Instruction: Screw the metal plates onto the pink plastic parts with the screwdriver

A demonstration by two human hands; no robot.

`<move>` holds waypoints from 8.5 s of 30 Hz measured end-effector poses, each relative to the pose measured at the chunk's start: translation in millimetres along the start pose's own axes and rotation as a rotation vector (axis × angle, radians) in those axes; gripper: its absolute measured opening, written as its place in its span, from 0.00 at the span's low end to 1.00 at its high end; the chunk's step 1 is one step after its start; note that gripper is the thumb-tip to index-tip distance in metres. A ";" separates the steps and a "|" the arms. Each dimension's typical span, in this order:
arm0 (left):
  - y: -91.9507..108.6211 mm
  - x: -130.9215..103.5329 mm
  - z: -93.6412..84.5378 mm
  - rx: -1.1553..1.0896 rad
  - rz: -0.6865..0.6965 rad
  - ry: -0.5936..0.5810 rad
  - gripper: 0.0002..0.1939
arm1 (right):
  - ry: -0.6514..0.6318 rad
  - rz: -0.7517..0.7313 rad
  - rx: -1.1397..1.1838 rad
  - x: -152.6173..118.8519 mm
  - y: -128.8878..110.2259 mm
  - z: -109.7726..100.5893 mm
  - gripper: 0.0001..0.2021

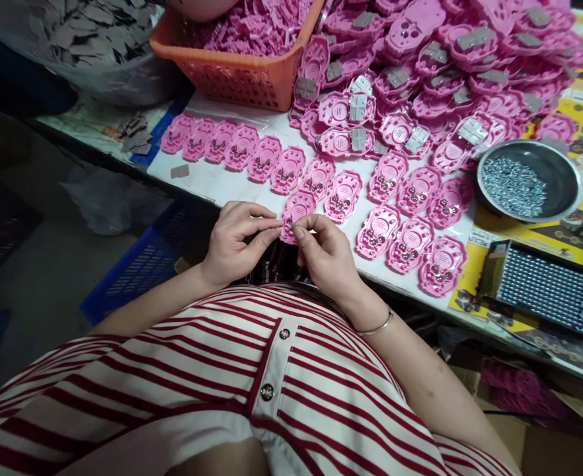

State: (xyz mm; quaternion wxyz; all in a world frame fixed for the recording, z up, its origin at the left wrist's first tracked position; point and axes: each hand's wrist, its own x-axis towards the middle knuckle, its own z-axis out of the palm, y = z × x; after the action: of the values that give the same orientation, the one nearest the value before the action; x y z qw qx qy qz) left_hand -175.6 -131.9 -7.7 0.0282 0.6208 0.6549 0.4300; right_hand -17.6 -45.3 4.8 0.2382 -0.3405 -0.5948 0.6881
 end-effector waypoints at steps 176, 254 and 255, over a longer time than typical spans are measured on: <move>-22.4 -1.3 17.5 0.140 -0.046 -0.215 0.35 | 0.044 -0.826 -1.774 -4.0 2.1 -18.4 0.14; -24.4 -13.6 20.9 0.150 -0.066 -0.174 0.51 | 0.100 -0.931 -1.497 -4.4 28.5 -30.6 0.15; -23.5 -13.4 21.0 0.153 -0.069 -0.177 0.50 | 0.093 -0.927 -1.498 -4.0 28.7 -29.9 0.15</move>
State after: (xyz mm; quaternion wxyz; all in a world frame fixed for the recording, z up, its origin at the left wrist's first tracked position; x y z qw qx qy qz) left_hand -179.2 -128.7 -41.6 0.0532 0.6337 0.7020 0.3208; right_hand 9.7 -33.7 -24.4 0.2315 -0.1593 -0.9576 -0.0630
